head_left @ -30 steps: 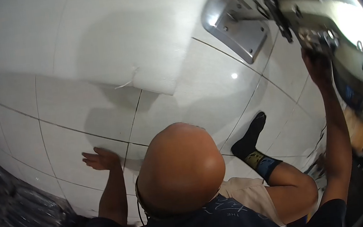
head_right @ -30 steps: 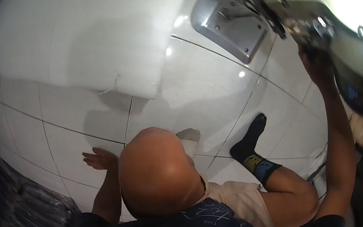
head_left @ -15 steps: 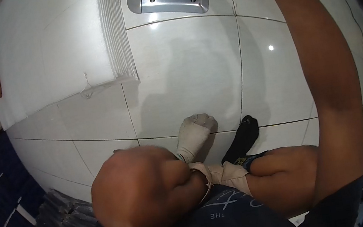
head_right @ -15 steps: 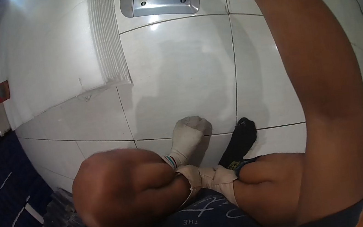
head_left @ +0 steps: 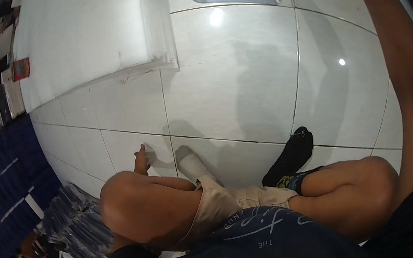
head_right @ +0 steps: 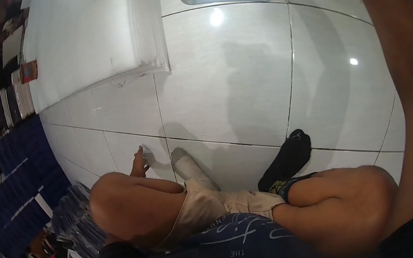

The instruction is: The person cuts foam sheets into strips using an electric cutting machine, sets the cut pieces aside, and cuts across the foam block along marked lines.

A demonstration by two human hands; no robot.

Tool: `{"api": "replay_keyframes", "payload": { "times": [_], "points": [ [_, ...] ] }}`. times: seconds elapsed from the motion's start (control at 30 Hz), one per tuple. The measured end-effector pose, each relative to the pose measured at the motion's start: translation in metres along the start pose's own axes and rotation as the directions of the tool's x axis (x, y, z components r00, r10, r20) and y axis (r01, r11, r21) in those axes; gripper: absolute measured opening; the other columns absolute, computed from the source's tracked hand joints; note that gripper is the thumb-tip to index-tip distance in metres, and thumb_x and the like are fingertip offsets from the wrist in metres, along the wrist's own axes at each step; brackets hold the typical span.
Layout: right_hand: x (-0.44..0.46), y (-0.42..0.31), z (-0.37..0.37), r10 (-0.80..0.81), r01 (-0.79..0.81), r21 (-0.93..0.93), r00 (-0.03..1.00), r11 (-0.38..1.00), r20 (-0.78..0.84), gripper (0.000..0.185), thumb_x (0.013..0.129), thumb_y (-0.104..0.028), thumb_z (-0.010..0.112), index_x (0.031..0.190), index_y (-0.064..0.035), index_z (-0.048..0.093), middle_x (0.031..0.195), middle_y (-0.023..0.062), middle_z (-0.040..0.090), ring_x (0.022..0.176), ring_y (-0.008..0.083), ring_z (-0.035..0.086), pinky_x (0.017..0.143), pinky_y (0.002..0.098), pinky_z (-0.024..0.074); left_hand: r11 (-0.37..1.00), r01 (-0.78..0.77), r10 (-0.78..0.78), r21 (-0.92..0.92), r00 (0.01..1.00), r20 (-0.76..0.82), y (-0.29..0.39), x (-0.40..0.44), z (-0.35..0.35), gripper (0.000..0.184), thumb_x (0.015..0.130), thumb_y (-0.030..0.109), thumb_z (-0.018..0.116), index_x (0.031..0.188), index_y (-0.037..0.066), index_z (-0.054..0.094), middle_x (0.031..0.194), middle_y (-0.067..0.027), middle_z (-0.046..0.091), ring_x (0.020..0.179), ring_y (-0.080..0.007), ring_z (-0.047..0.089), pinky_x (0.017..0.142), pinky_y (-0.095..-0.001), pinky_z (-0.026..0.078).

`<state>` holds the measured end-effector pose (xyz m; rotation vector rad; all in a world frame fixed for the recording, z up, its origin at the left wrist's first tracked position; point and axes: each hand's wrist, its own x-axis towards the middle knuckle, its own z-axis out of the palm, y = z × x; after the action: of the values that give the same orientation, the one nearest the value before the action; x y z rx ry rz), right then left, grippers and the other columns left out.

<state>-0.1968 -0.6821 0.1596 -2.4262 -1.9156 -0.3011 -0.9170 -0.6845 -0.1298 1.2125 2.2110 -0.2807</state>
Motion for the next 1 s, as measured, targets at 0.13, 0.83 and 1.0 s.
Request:
{"api": "replay_keyframes", "payload": {
  "times": [0.13, 0.83, 1.0],
  "points": [
    [-0.005, 0.058, 0.035, -0.022, 0.019, 0.040, 0.995, 0.999, 0.094, 0.041, 0.085, -0.031, 0.061, 0.117, -0.0061, 0.055, 0.105, 0.0189, 0.065, 0.098, 0.0346, 0.063, 0.082, 0.0426, 0.0511, 0.998, -0.004, 0.007, -0.059, 0.998, 0.061, -0.010, 0.016, 0.002, 0.086, 0.090, 0.062, 0.046, 0.142, -0.003, 0.024, 0.140, -0.0199, 0.040, 0.126, -0.0344, 0.043, 0.103, -0.0457, 0.037],
    [-0.099, -0.064, -0.043, -0.485, 0.486, -0.309, 0.870, 0.818, 0.084, 0.043, 0.091, -0.029, 0.059, 0.130, -0.0124, 0.051, 0.128, 0.0136, 0.054, 0.120, 0.0298, 0.051, 0.105, 0.0449, 0.0385, 0.767, -0.614, 0.517, 0.188, 0.764, 0.386, 0.001, 0.042, -0.247, 0.050, 0.089, 0.047, 0.058, 0.103, 0.000, 0.065, 0.081, -0.0144, 0.066, 0.074, -0.0228, 0.064, 0.067, -0.0356, 0.051],
    [-0.099, -0.096, -0.055, -0.536, 0.532, -0.318, 0.840, 0.785, 0.081, 0.044, 0.091, -0.032, 0.061, 0.130, -0.0141, 0.052, 0.131, 0.0106, 0.053, 0.123, 0.0274, 0.049, 0.107, 0.0450, 0.0370, 0.458, -0.828, 0.886, 0.325, 0.455, -0.089, 0.152, 0.017, -0.299, 0.043, 0.092, 0.042, 0.058, 0.102, 0.000, 0.065, 0.095, -0.0178, 0.066, 0.087, -0.0307, 0.064, 0.079, -0.0387, 0.048]
  ]
}}
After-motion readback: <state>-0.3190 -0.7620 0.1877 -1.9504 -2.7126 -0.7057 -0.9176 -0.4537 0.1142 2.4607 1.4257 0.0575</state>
